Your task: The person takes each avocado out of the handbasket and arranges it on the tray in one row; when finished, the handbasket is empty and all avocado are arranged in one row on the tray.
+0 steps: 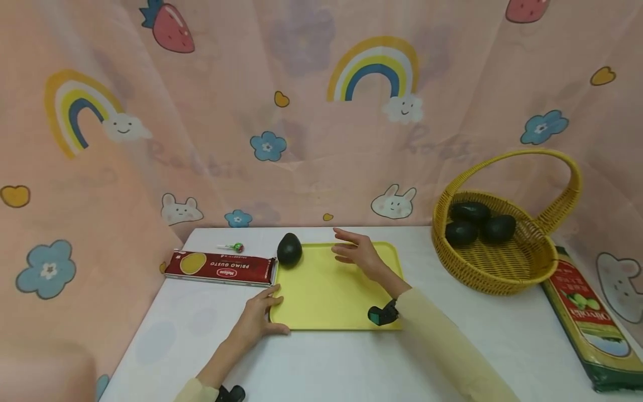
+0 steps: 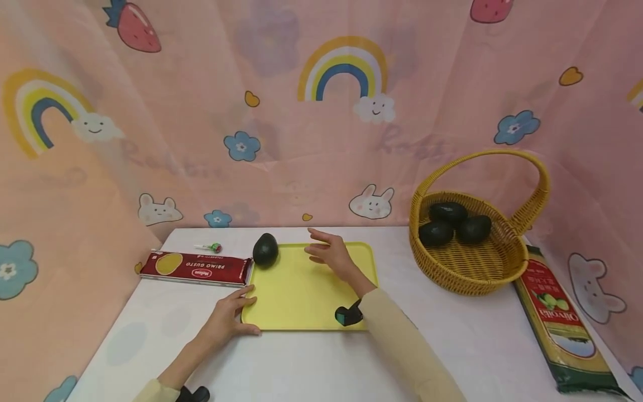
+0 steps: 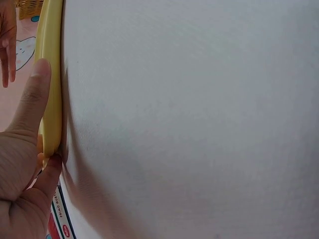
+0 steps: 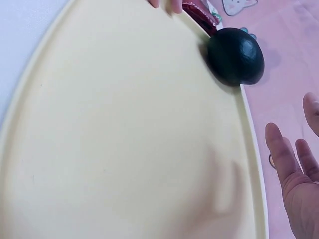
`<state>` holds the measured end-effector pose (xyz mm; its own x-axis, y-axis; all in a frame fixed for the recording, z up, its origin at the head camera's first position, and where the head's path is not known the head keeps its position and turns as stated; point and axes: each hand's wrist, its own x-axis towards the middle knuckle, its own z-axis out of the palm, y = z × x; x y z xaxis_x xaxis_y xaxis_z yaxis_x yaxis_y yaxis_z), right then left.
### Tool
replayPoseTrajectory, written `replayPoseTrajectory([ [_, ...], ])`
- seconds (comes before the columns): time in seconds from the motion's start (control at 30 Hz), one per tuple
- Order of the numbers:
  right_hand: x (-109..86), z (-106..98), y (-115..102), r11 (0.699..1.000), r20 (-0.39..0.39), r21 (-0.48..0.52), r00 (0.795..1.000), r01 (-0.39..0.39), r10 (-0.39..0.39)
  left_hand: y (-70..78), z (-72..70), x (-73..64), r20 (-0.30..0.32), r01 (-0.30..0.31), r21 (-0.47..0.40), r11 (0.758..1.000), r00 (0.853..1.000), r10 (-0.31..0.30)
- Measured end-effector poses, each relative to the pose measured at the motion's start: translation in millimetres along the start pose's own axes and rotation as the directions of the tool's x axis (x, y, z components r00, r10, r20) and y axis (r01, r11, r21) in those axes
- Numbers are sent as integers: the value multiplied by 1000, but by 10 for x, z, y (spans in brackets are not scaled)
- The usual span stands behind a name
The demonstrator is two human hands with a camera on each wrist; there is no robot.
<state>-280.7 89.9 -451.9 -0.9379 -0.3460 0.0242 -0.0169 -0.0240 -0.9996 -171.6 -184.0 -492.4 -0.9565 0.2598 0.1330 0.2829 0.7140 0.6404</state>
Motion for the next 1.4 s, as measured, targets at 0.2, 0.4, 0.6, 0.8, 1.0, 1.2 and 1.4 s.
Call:
replayPoseTrajectory([
  [0.2,-119,-188,-106,1000,-27,-8,1000,13,-13,-28,-6,-2,-5,1,15,1000,1000,-1],
  [0.4,-299,-397,-224,999,-46,-38,999,8,-10,-33,5,-10,-8,-2,9,1000,1000,2],
  [0.6,-535,-692,-294,993,-25,-117,999,29,-32,-30,16,-17,-8,9,6,1000,1000,-9],
  [0.8,-822,-1088,-326,979,-18,-158,991,131,-136,-25,8,-15,3,21,-3,1000,1000,-21],
  [1.0,-1084,-1498,-388,959,-88,-190,969,211,-231,-32,20,-3,3,8,-16,1000,1000,-8],
  [1.2,-1222,-1935,-397,955,-202,-133,936,264,-287,-26,24,14,-6,7,-30,1000,1000,-7],
  [1.4,-1231,-2274,-303,978,-336,-121,920,171,-202,-30,14,5,-1,9,-16,1000,1000,-9],
])
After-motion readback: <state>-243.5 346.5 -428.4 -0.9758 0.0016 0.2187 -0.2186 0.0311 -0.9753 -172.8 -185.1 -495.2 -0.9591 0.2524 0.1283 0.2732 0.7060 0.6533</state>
